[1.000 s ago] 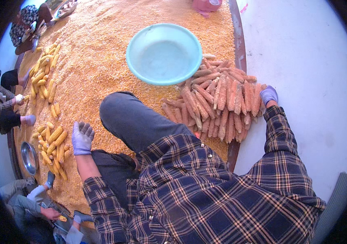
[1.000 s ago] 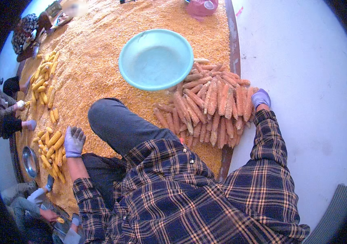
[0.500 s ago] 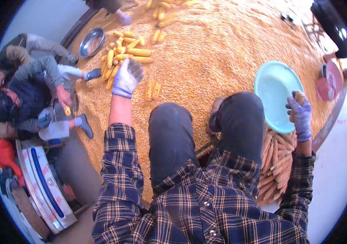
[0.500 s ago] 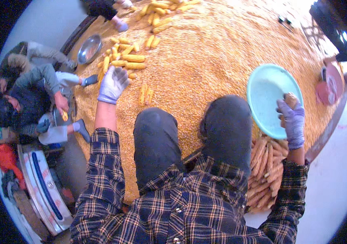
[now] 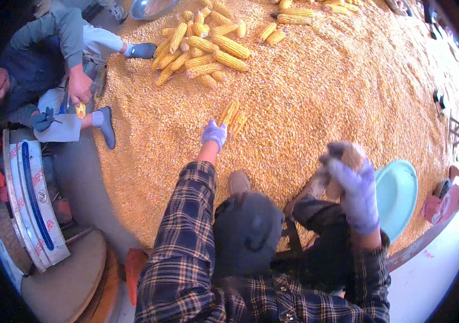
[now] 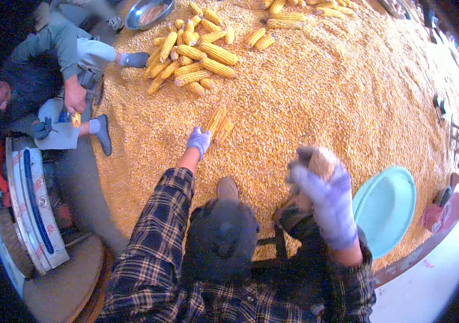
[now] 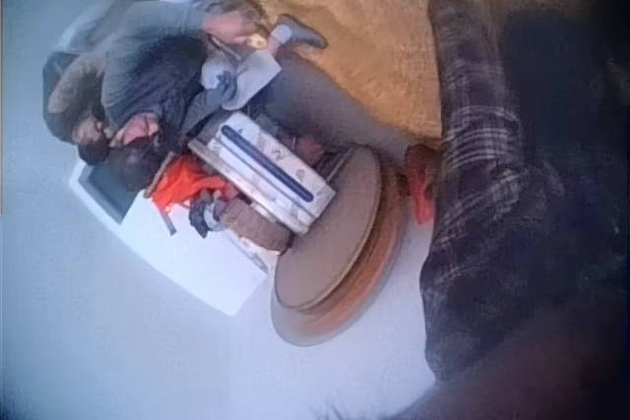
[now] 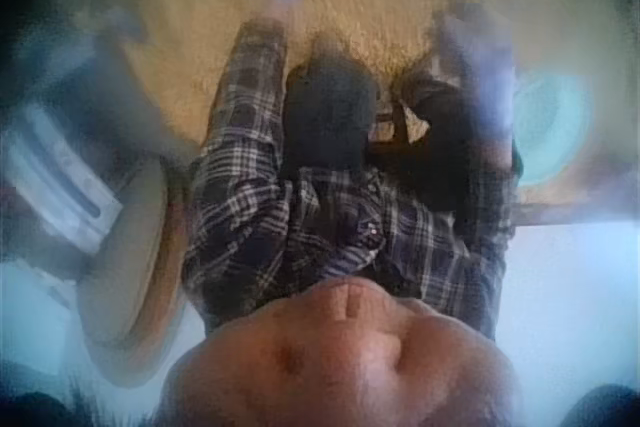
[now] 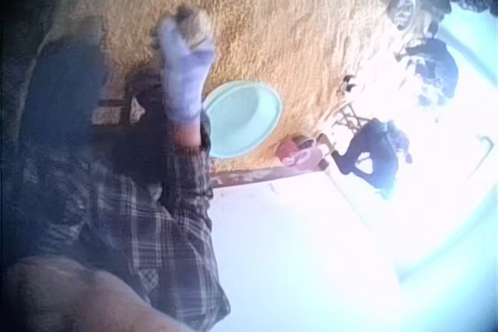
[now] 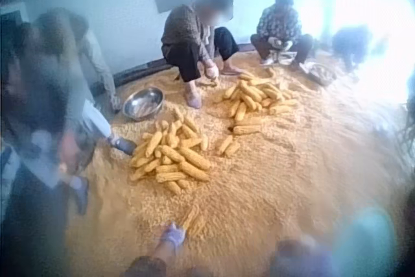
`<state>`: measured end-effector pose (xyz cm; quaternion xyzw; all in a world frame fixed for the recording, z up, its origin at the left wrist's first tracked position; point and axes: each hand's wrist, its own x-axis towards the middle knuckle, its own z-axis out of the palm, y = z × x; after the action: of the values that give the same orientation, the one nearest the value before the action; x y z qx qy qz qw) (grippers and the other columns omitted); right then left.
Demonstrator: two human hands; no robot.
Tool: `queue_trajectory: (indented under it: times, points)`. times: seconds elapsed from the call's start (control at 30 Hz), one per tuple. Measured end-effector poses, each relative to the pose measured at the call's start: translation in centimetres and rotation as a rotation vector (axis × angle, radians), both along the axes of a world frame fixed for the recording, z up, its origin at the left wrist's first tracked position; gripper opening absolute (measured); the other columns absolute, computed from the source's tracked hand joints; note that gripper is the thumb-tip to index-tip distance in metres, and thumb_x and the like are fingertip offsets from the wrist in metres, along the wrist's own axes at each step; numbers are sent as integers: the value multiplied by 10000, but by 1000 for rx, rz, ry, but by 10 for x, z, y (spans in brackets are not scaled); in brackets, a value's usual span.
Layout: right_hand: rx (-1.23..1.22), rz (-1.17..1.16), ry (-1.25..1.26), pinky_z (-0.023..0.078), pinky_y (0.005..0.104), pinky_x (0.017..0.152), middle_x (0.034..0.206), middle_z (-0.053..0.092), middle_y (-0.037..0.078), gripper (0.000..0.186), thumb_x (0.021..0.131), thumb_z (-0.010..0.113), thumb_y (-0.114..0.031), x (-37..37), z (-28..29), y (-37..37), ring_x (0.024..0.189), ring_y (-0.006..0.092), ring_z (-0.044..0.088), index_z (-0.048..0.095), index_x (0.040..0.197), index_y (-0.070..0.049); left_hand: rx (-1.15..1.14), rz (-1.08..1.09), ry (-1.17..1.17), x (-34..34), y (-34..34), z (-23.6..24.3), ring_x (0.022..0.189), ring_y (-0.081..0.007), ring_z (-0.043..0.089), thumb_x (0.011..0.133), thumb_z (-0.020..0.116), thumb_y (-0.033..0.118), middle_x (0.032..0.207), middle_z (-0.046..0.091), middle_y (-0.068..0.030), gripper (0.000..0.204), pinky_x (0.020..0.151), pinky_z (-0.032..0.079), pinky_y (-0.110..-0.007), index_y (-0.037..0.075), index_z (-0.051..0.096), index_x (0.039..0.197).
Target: The person sits on a floor covered with corn kernels and shucks corn cobs by hand, removing kernels and placing the cobs into a pile. Other people are also shucking corn nearby.
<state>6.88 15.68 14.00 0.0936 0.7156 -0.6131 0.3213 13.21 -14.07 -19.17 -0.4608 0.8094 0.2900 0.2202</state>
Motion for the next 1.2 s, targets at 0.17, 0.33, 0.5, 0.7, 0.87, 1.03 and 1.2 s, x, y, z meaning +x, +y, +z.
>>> queue_trajectory:
  times: [0.17, 0.33, 0.5, 0.7, 0.87, 1.03, 1.2]
  points:
    - [9, -3, -70, 495, 283, 623, 892, 582, 137, 503, 732, 625, -262, -7, -2, -17, 722, 200, 604, 464, 1103, 38, -150, -110, 164, -20, 8, -39, 1133, -336, 453, 718, 629, 431, 1244, 434, -233, 743, 951, 363, -377, -6, 367, 1260]
    - [39, 50, -170, 491, 284, 656, 904, 587, 127, 483, 732, 636, -226, -12, -6, -32, 745, 197, 604, 468, 1107, 28, 451, 326, 256, -9, -20, -65, 984, -291, 544, 695, 681, 414, 1079, 553, -177, 694, 795, 458, -365, -21, 440, 1181]
    - [-6, 25, -160, 473, 251, 637, 897, 595, 104, 406, 755, 607, -160, -6, 4, -43, 733, 149, 590, 483, 1093, 28, 925, 743, 498, -4, -13, 23, 802, -186, 577, 794, 604, 341, 927, 595, -57, 371, 630, 495, -357, 77, 547, 1049]
    - [-91, 77, -22, 452, 233, 546, 768, 565, 35, 330, 757, 636, -177, 10, -1, -43, 636, 109, 567, 512, 1003, 5, 1440, 729, 713, 3, 3, 187, 851, -196, 575, 825, 550, 234, 931, 586, -44, 329, 785, 478, -351, 78, 507, 1111]
    - [-217, 123, 60, 444, 236, 501, 739, 550, 18, 248, 764, 630, -198, 21, -16, -43, 589, 106, 551, 521, 924, -42, 1630, 525, 902, 9, 30, 279, 1017, -221, 516, 796, 552, 134, 1062, 543, -66, 410, 919, 401, -385, 69, 440, 1185]
    - [-349, -58, 81, 449, 269, 471, 724, 543, 27, 221, 774, 622, -231, 27, -18, -22, 564, 137, 550, 526, 882, -64, 1837, 428, 861, -1, 85, 329, 1034, -272, 508, 773, 533, 99, 1079, 541, -110, 453, 950, 373, -427, 11, 405, 1198]
    - [-541, -235, 56, 462, 299, 474, 746, 550, 55, 224, 802, 592, -257, 31, -34, 18, 564, 161, 562, 507, 890, -69, 1908, 307, 824, -1, 147, 330, 944, -319, 565, 793, 544, 473, 1008, 580, -143, 494, 847, 444, -489, 100, 491, 1113]
